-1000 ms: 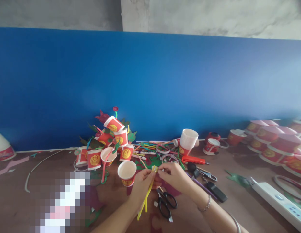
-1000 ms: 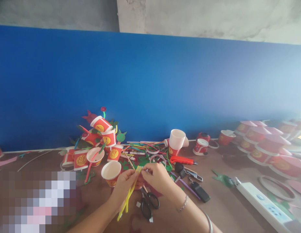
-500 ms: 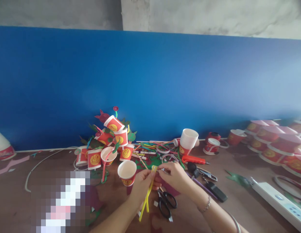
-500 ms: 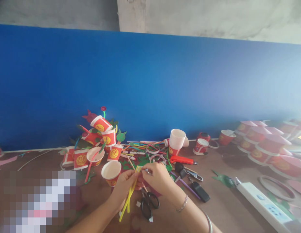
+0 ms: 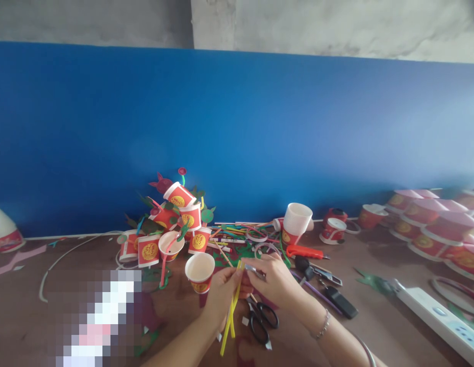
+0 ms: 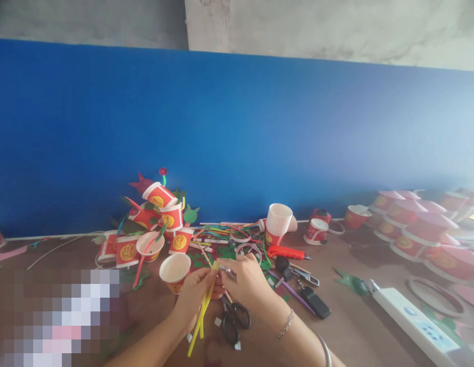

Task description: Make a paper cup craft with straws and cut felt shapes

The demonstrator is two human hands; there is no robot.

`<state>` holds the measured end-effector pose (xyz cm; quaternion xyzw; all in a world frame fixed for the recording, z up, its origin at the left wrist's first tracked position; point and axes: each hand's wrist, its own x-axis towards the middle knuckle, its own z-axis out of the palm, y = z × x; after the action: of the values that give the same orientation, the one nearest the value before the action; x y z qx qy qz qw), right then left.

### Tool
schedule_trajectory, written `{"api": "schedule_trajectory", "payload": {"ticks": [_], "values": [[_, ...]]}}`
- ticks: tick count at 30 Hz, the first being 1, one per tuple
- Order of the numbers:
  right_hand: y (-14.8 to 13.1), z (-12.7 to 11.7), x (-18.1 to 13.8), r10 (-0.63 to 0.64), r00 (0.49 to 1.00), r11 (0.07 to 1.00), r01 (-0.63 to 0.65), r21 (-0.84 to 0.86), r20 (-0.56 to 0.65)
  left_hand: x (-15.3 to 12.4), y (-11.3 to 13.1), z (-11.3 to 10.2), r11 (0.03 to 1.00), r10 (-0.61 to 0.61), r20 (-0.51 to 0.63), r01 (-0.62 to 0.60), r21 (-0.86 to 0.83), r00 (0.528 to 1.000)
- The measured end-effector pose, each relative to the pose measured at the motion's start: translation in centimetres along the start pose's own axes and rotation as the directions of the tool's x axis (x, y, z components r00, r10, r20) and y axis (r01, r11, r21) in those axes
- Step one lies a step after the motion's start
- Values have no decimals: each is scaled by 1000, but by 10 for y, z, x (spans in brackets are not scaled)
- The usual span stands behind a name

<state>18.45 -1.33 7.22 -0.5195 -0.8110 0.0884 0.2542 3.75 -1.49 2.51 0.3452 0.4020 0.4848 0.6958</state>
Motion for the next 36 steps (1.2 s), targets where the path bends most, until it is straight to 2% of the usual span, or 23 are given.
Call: {"api": "schedule_trajectory", "payload": {"ticks": [7, 12, 19, 22, 24, 26, 28, 30, 33, 36], "values": [[-6, 0, -3, -25, 1000, 996, 26, -89, 13, -2, 1, 1, 999, 18, 8, -19, 40, 1000], [-4, 1, -2, -43, 999, 997, 42, -64, -13, -1, 1, 1, 999, 16, 6, -16, 36, 1000], [-1, -1, 1, 48, 997, 997, -51, -57, -56, 3, -1, -1, 1000, 26, -85, -24, 20, 996], [-3, -4, 1, 59, 996, 996, -63, -58, -69, 2, -1, 0, 998, 49, -81, -44, 53, 996], [-4, -6, 2, 105, 991, 994, -104, 19, -84, 1, -1, 1, 994, 62, -69, -56, 88, 996], [-5, -9, 2, 207, 978, 961, -196, 198, -38, 1, -2, 2, 990, 71, -54, -64, 122, 996], [-6, -11, 3, 304, 951, 865, -302, 401, 60, 0, -3, 3, 987, 82, -43, -76, 139, 996], [-6, -11, 3, 334, 932, 771, -355, 529, 140, -1, -3, 4, 986, 97, -45, -89, 144, 994], [-7, -9, 2, 316, 936, 760, -348, 549, 156, -2, -1, 4, 986, 111, -71, -101, 133, 991], [-12, -7, -1, 290, 953, 848, -296, 440, 82, -1, 0, 2, 990, 108, -91, -98, 106, 990]]}}
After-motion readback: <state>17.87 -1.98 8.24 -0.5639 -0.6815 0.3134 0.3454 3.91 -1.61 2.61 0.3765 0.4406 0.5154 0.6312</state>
